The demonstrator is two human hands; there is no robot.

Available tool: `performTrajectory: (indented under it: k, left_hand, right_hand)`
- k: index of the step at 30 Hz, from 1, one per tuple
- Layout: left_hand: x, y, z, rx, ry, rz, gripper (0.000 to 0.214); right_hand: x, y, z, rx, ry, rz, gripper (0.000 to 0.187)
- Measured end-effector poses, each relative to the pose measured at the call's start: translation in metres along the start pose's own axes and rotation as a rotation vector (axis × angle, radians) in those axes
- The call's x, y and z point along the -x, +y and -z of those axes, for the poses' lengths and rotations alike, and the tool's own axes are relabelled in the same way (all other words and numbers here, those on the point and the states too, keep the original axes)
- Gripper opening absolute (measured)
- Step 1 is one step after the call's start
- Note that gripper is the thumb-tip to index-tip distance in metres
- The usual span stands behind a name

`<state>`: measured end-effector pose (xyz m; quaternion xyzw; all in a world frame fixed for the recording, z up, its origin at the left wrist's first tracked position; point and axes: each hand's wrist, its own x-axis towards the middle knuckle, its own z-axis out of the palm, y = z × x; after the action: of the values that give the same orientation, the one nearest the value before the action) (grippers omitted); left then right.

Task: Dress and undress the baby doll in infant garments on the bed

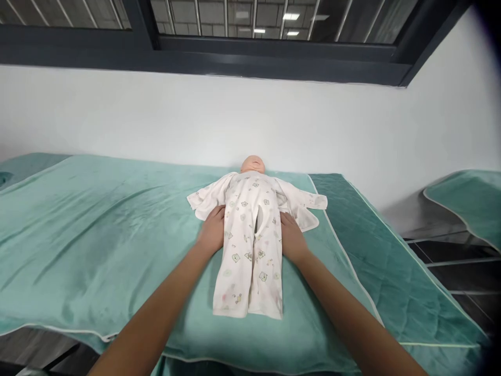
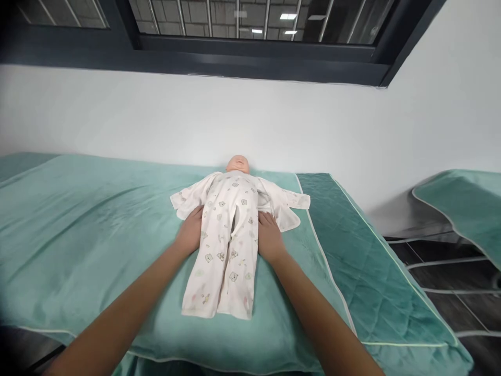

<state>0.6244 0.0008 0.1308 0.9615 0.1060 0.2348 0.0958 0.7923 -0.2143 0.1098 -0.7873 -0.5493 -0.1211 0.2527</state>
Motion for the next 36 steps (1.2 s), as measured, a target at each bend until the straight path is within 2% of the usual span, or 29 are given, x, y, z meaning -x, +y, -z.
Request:
performTrajectory:
  k: [3, 6, 10, 14, 20, 29, 33, 36]
  left_hand:
    - [-0.015, -0.005, -0.006, 0.124, -0.04, 0.035, 0.036]
    - [-0.025, -0.008, -0.009, 0.201, -0.119, 0.011, 0.037]
    - [-0.033, -0.002, -0.004, 0.19, -0.22, 0.061, 0.037]
    - [-0.034, 0.008, 0.006, 0.195, -0.221, 0.105, 0.035]
    - [-0.032, 0.009, 0.005, 0.173, -0.262, -0.015, 0.027]
    - [-0.025, 0.013, 0.001, 0.026, -0.155, 0.071, 0.013]
    - [0.001, 0.015, 0.006, -0.016, -0.063, 0.11, 0.015]
    - [0.025, 0.017, 0.008, -0.038, -0.01, 0.083, 0.023]
  right_hand:
    - [-0.001, 0.001, -0.003, -0.023, 0.006, 0.093, 0.036]
    - [-0.004, 0.005, -0.008, -0.103, -0.005, 0.151, 0.036]
    - [-0.011, 0.002, -0.012, -0.16, -0.046, 0.03, 0.038]
    - [-0.016, -0.007, -0.008, -0.219, -0.031, -0.125, 0.039]
    - [-0.008, -0.007, 0.003, -0.177, -0.093, -0.155, 0.019]
    - [-0.01, -0.008, 0.007, -0.125, -0.096, -0.192, 0.015]
    - [-0.008, -0.009, 0.009, -0.088, -0.1, -0.195, 0.015]
    - [-0.005, -0.008, 0.011, -0.078, -0.114, -0.184, 0.015]
